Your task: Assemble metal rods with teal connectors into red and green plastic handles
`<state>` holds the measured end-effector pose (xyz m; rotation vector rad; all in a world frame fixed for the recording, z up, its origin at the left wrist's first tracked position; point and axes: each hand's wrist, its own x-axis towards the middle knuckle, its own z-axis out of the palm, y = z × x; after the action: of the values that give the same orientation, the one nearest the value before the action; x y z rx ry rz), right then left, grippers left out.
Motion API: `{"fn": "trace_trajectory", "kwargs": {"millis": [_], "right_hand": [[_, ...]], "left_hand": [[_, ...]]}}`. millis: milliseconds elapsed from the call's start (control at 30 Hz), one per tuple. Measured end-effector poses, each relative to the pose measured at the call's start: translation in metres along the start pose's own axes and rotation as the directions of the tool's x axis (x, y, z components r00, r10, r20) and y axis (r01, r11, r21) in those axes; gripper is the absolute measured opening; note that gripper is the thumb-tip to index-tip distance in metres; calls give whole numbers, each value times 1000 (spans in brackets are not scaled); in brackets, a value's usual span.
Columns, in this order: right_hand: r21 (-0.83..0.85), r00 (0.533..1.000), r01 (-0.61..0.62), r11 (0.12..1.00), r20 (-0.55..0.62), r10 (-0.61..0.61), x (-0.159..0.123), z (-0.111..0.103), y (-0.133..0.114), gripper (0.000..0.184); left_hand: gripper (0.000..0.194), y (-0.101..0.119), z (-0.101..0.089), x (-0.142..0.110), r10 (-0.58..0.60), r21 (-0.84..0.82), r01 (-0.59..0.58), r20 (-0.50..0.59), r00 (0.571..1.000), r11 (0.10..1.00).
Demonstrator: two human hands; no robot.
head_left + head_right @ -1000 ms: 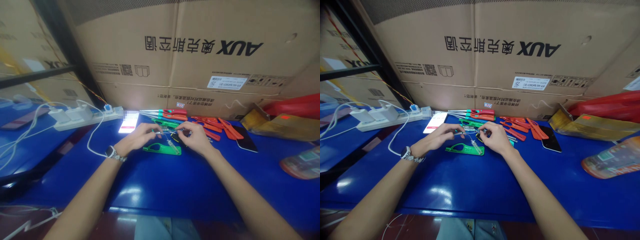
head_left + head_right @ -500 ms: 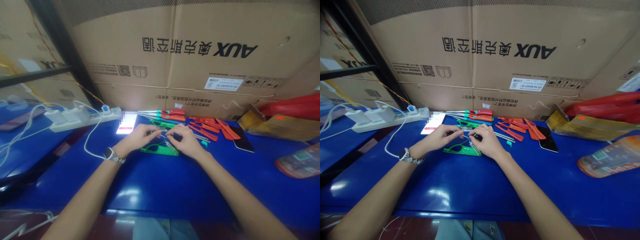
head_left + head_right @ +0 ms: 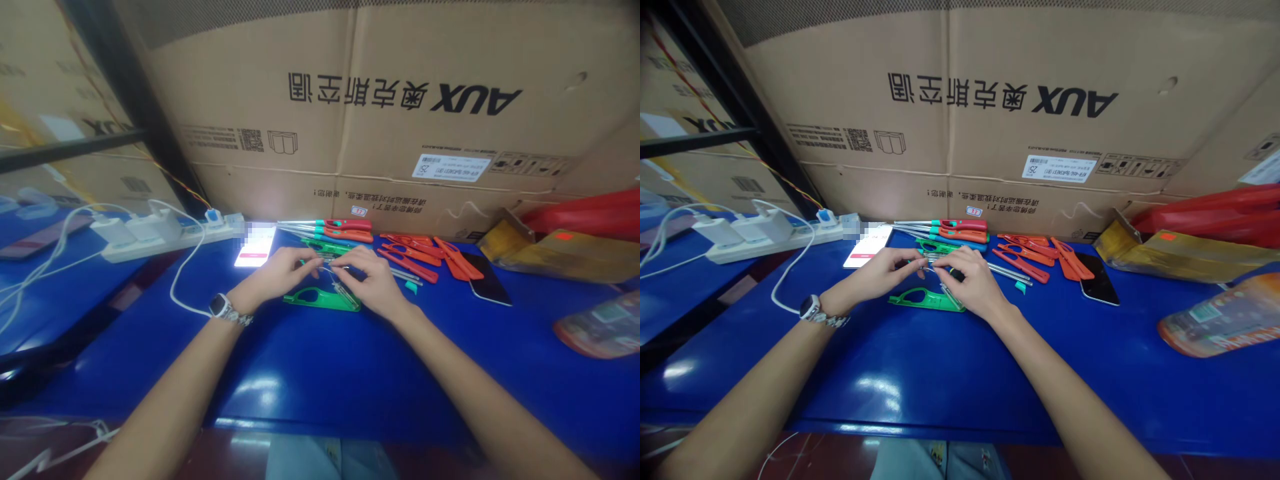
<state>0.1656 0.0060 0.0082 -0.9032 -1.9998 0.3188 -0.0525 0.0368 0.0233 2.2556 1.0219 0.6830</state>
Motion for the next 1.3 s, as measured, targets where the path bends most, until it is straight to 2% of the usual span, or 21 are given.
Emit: {"fn": "trace_trajectory", "kwargs": {"millis": [67,133,300,400,533,733,933,1300], "right_hand": [[50,997,-48,998,-62,52,1,0,2,12],[61,994,-67,996,-77,72,1,-1,4,15],[-39,996,46,998,72,-43,2,-4,4,19],[-92,986,97,991,141,-83,3,-6,0,20],[-148,982,118,982,165,-93,3,-7,-4,19],[-150,989,84,985,137,-63,3,-4,-6,11],[-167,994,44,985,108,-26,4,-1,-7,8],[-176,992,58,983,120,-37,6,2,-6,9]], "left_hand": [[42,-1,1,0,4,1,-4,-3,1000,1000],[42,-2,1,1,9,2,-9,-5,1000,1000],[47,2,1,1,-4,-61,5,14,1000,998],[54,8,1,0,-81,-169,84,24,996,982],[61,13,2,-1,-177,-267,185,55,983,946],[58,11,3,0,-123,-193,130,50,991,973],[57,11,4,0,-116,-158,121,45,992,980],[55,17,2,-2,-114,-93,118,52,992,989]]}}
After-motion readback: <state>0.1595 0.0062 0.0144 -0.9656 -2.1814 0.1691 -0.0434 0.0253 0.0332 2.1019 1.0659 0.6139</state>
